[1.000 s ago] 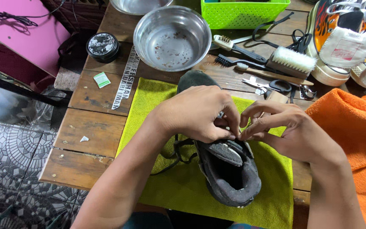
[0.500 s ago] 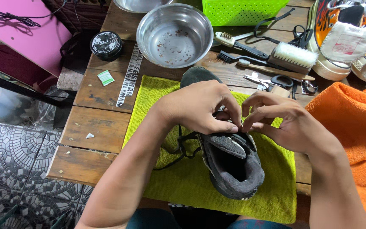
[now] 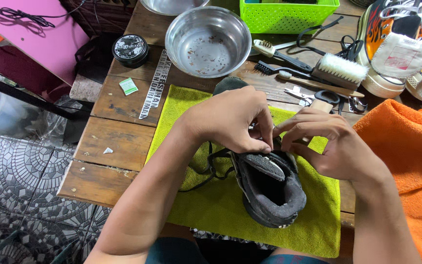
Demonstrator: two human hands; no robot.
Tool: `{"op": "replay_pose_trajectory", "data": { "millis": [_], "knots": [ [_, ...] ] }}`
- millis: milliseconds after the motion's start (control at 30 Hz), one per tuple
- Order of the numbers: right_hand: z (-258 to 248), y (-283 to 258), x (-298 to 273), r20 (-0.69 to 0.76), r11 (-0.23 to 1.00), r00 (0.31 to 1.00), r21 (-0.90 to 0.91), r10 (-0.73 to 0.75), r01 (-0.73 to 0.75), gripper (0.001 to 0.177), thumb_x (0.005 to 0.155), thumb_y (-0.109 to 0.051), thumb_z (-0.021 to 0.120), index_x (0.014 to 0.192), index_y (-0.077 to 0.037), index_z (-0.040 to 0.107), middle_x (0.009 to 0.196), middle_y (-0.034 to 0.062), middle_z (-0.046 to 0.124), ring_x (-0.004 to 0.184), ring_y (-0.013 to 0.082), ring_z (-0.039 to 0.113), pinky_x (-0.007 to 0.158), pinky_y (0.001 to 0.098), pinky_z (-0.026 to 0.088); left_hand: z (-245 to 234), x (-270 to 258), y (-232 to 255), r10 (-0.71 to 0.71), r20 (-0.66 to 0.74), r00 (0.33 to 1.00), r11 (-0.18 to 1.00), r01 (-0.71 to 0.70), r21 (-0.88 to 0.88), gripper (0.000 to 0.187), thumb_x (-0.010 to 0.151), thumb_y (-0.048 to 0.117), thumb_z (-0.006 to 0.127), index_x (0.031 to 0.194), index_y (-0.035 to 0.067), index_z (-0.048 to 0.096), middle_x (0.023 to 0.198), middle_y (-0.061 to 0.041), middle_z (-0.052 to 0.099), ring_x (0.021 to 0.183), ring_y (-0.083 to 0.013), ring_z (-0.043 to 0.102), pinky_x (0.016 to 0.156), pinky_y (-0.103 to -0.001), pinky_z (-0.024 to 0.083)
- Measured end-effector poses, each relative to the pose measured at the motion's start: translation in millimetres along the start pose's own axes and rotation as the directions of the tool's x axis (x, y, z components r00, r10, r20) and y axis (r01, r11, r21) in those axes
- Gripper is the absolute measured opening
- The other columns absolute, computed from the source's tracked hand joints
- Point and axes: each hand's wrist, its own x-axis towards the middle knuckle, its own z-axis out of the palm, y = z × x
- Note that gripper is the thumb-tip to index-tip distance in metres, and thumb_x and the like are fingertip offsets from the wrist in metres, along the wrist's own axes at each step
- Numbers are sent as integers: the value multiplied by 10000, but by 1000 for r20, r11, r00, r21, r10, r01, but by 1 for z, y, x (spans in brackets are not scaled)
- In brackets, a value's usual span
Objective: The person scrubs a black sneaker with a brush, focusing on the upper and toe areas. They then remove the shoelaces, pull them through the eyelets, and set them aside on the table.
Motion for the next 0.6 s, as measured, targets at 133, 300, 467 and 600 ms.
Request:
{"op": "replay_pose_trajectory", "data": {
  "millis": [133,300,467,600],
  "knots": [
    [-1,3,0,1,997,999,-71,-33,33,118,992,-150,793,877,-174,807,1130,-31,855,979,224,695,970,395,526,0,0,2,31,-27,999,999,-30,39,186,764,253,777,865,294,927,722,61,842,679,-155,785,597,-368,547],
    [0,-1,0,21,994,1000,-105,-8,10,107,982,-120,803,890,-158,766,1215,17,807,991,233,709,946,398,490,2,0,-1,131,-48,990,990,-127,65,153,766,200,768,837,263,888,607,42,711,559,-201,651,528,-392,441],
    [-10,-8,0,32,994,999,-104,24,-21,202,909,50,725,933,-133,807,1181,-12,836,938,204,709,825,369,517,-22,-18,8,319,-114,941,922,-336,-194,105,890,37,742,887,93,831,711,20,713,594,-101,551,551,-272,406],
    [-16,-8,-1,-11,998,999,-48,38,-39,95,918,-17,737,916,-98,786,1114,5,820,870,177,684,723,334,517,-47,-36,10,424,-122,898,762,-426,-487,200,1090,197,688,982,30,715,923,-42,692,804,-110,569,708,-235,395]
  ]
}}
